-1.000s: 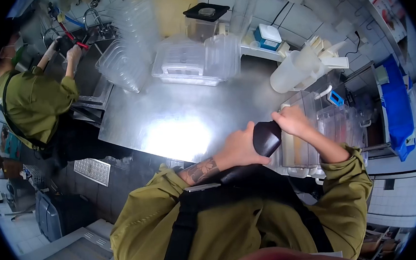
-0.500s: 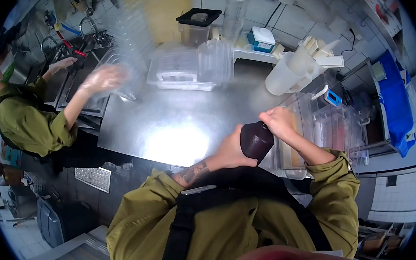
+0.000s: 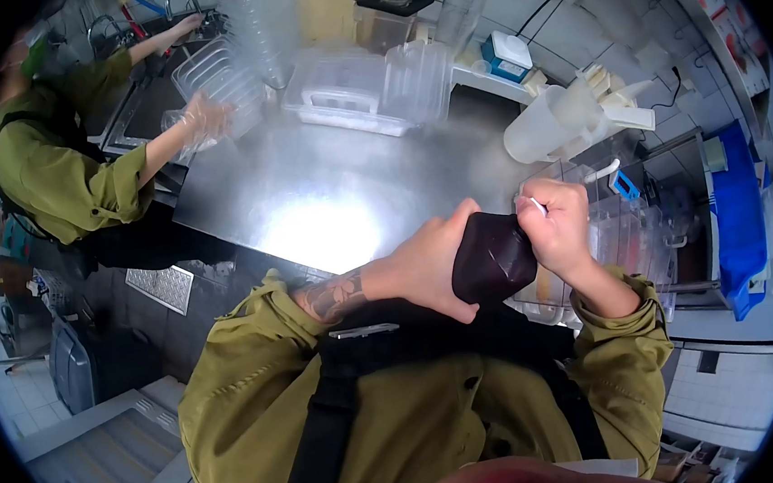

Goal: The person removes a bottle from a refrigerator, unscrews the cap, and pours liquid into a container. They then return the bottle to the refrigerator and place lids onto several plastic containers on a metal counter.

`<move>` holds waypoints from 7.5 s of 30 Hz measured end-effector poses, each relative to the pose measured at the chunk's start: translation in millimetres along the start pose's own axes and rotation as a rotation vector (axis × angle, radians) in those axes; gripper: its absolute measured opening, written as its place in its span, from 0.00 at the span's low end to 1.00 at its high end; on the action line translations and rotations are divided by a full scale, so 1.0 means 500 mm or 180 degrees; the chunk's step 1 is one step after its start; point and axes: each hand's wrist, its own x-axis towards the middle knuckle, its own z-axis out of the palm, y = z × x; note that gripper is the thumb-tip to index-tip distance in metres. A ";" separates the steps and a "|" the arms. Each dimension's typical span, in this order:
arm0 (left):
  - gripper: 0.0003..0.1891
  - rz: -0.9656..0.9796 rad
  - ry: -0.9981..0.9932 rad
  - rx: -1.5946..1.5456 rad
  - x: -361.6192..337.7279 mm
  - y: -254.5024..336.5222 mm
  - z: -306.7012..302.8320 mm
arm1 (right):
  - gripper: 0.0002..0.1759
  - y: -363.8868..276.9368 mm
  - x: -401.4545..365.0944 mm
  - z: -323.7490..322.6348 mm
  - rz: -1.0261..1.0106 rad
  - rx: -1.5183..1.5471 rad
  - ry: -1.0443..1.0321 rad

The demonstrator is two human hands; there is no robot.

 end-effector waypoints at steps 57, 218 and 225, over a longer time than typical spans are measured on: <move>0.50 -0.1766 -0.3871 -0.3536 0.107 -0.076 0.524 | 0.18 0.210 -1.235 0.492 0.6690 0.2609 0.3843; 0.58 -0.1057 -0.1245 -0.4445 1.619 0.471 4.201 | 0.18 2.106 -2.383 -3.204 -0.0449 0.0232 -0.1997; 0.57 -0.1198 -0.1163 -0.4352 1.608 0.478 4.189 | 0.10 2.102 -2.390 -3.224 -0.0849 0.0137 -0.1543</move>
